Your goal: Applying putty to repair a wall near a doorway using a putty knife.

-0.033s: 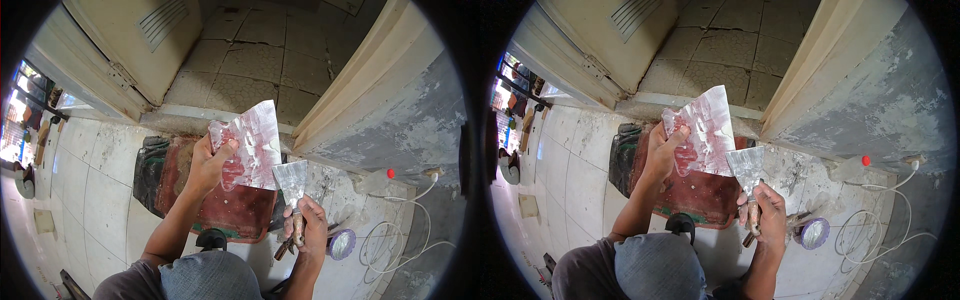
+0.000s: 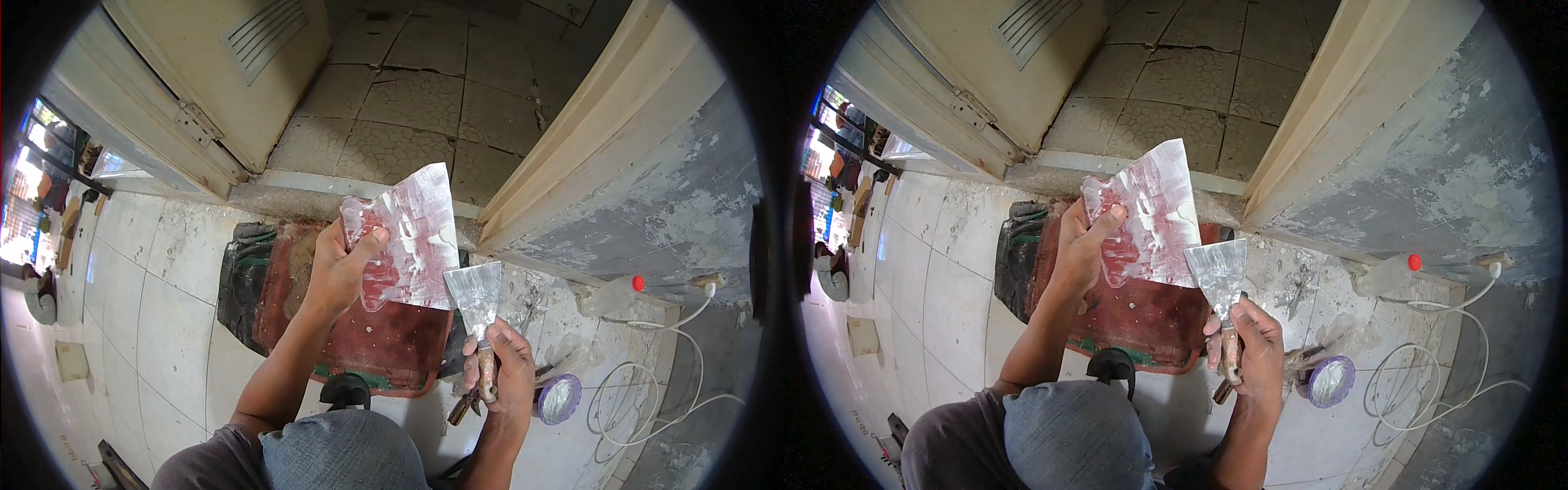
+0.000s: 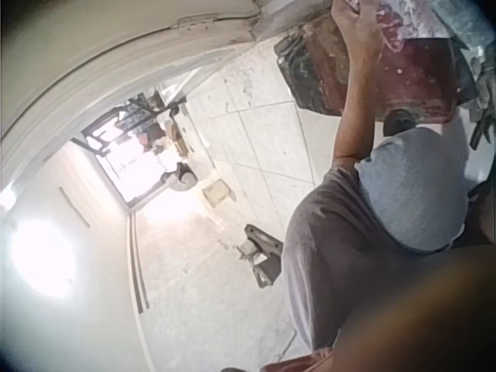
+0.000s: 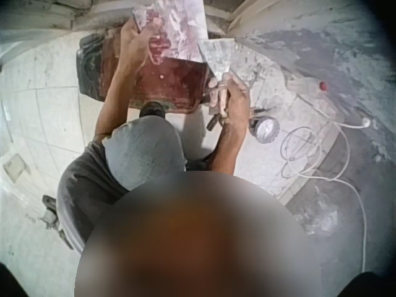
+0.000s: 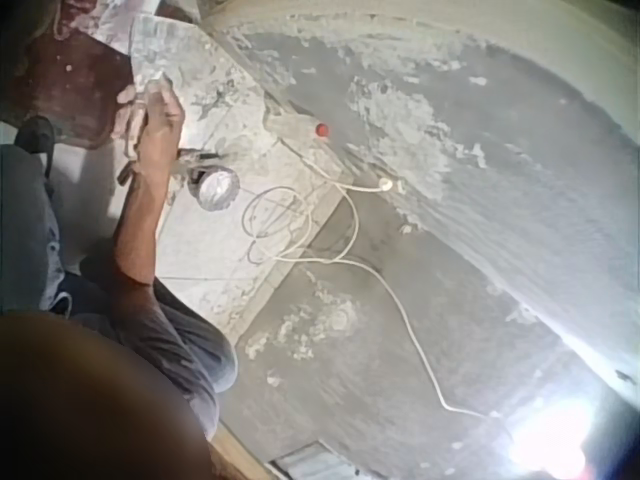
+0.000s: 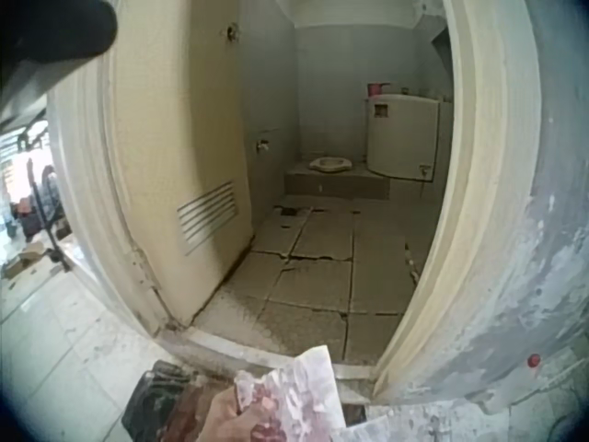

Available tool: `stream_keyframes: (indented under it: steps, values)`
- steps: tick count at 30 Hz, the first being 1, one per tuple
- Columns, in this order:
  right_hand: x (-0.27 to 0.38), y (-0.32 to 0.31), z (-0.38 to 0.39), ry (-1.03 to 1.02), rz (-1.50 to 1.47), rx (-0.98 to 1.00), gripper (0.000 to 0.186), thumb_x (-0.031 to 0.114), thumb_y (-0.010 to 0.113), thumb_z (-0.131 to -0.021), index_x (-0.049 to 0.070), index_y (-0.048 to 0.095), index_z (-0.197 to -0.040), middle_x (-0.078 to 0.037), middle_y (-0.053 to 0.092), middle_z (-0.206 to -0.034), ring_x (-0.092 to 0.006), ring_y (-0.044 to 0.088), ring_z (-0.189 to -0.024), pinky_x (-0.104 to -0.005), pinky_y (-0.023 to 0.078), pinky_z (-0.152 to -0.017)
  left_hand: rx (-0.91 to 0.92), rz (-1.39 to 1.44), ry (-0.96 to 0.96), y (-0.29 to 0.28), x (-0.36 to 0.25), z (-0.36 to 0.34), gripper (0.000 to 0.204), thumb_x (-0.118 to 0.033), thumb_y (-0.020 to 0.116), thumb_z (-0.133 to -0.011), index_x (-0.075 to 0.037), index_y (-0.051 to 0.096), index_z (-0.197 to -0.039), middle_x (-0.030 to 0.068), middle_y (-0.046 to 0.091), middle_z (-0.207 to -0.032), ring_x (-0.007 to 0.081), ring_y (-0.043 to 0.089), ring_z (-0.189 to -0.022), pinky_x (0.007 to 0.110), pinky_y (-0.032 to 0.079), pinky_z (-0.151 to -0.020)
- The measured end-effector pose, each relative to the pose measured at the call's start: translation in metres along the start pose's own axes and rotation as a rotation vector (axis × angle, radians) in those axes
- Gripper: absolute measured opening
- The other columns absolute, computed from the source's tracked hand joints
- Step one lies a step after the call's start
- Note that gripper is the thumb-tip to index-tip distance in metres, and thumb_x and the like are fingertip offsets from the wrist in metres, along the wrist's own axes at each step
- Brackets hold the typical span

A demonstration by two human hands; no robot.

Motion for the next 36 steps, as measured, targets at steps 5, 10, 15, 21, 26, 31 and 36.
stream_keyframes:
  steps: [5,10,15,21,26,31,36]
  values:
    - [0.003,0.002,0.003,-0.011,0.013,0.027,0.021,0.014,0.052,-0.097,-0.003,0.060,-0.106,-0.016,0.064,-0.072,-0.0175,0.052,-0.040,-0.0283,0.043,-0.035,-0.004,0.000,-0.014,0.000,0.004,-0.003,0.023,-0.012,0.063,-0.092,0.001,0.061,-0.112,0.0028,0.066,-0.099,0.0087,0.059,-0.086,0.026,0.048,-0.080]
    - [0.009,-0.002,0.007,-0.070,0.131,0.024,0.025,0.016,0.052,-0.099,-0.005,0.063,-0.107,-0.013,0.064,-0.075,-0.0139,0.053,-0.045,-0.0256,0.043,-0.041,-0.012,-0.014,-0.006,-0.002,0.008,-0.003,0.021,-0.012,0.061,-0.093,0.001,0.062,-0.110,0.0026,0.066,-0.098,0.0085,0.059,-0.086,0.027,0.047,-0.080]
    - [0.014,0.003,0.011,-0.297,0.502,-0.151,0.029,0.014,0.054,-0.099,-0.003,0.064,-0.120,-0.007,0.062,-0.078,-0.0080,0.052,-0.055,-0.0223,0.042,-0.048,0.008,-0.034,0.001,-0.001,0.007,-0.004,0.019,-0.011,0.060,-0.093,0.002,0.062,-0.108,0.0018,0.065,-0.096,0.0079,0.057,-0.084,0.026,0.047,-0.080]
    - [0.021,0.009,0.014,-0.392,0.776,-0.220,0.030,0.008,0.059,-0.094,0.002,0.065,-0.123,-0.006,0.060,-0.077,-0.0096,0.050,-0.059,-0.0235,0.042,-0.054,0.021,-0.021,-0.011,0.004,0.005,-0.002,0.018,-0.011,0.061,-0.093,0.001,0.062,-0.107,0.0012,0.065,-0.095,0.0074,0.057,-0.082,0.026,0.047,-0.077]
    - [0.020,0.011,0.012,-0.669,1.072,-0.255,0.033,0.011,0.062,-0.092,0.002,0.064,-0.124,-0.005,0.053,-0.075,-0.0117,0.046,-0.065,-0.0255,0.039,-0.061,0.022,-0.006,-0.015,0.003,0.004,-0.001,0.019,-0.011,0.061,-0.093,0.001,0.062,-0.107,0.0015,0.065,-0.095,0.0076,0.057,-0.081,0.025,0.047,-0.076]
    - [0.023,0.014,0.015,-0.689,1.138,-0.310,0.036,0.002,0.064,-0.085,0.006,0.067,-0.121,-0.012,0.055,-0.073,-0.0187,0.051,-0.062,-0.0300,0.043,-0.060,0.029,-0.006,-0.028,0.004,0.002,0.001,0.020,-0.011,0.062,-0.092,0.001,0.062,-0.108,0.0020,0.065,-0.096,0.0078,0.057,-0.082,0.026,0.047,-0.077]
    - [0.022,0.014,0.016,-0.681,1.164,-0.317,0.036,0.003,0.065,-0.085,0.007,0.067,-0.121,-0.012,0.055,-0.072,-0.0171,0.051,-0.061,-0.0293,0.042,-0.059,0.018,0.025,-0.026,0.007,-0.002,0.000,0.020,-0.011,0.062,-0.092,0.002,0.062,-0.107,0.0021,0.065,-0.095,0.0079,0.057,-0.083,0.026,0.047,-0.078]
Point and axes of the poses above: each hand's wrist, its own z-axis away from the middle knuckle, its own y-axis out of the palm, x = y × z, the point moved 2 cm from there along -z, towards the middle knuckle
